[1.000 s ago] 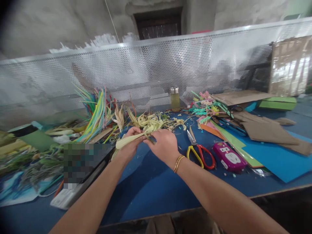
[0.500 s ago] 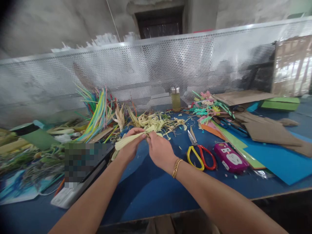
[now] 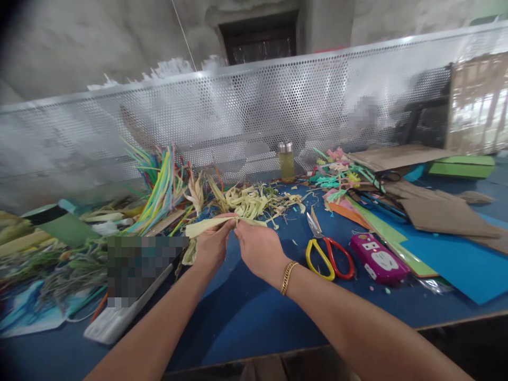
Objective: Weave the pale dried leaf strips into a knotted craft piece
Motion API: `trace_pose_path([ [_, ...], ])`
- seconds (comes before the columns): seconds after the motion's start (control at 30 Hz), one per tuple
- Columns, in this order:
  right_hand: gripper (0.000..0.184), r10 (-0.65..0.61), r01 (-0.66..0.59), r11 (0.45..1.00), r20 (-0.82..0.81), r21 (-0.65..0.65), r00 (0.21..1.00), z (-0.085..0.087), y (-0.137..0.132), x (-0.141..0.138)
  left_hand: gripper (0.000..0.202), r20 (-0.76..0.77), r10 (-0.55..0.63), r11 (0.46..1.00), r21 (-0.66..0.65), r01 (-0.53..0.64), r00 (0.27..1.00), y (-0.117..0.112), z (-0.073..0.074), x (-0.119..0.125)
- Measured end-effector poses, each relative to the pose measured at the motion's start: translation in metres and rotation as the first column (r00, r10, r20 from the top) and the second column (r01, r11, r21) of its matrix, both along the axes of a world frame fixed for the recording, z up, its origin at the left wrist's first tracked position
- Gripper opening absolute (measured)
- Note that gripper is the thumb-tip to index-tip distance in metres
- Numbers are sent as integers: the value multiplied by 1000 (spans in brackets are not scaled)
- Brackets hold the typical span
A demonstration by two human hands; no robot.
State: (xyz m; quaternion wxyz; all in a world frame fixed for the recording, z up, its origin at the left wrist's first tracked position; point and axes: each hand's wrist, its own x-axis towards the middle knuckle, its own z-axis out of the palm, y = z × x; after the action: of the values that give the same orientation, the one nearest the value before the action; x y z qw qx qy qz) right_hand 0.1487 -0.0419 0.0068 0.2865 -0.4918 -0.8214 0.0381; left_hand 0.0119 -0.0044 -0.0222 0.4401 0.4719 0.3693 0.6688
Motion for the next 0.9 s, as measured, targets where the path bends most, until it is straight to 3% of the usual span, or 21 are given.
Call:
trace_pose_path([
  [0.17, 30, 3, -4, 1000, 19, 30, 1000, -2, 0, 0, 25, 64, 21, 1000, -14, -20, 998, -1, -1, 2],
  [0.43, 29, 21, -25, 997, 56, 70, 998, -5, 2, 0, 25, 39, 55, 997, -53, -53, 998, -2, 0, 2],
  [0.67, 28, 10, -20, 994, 89, 105, 996, 1, 2, 6, 22, -60, -90, 996, -27, 89, 994, 1, 6, -6],
  [0.9, 22, -157, 147, 982, 81, 116, 984, 7, 2, 11, 25, -105, -58, 998, -19, 56, 993, -1, 15, -7],
])
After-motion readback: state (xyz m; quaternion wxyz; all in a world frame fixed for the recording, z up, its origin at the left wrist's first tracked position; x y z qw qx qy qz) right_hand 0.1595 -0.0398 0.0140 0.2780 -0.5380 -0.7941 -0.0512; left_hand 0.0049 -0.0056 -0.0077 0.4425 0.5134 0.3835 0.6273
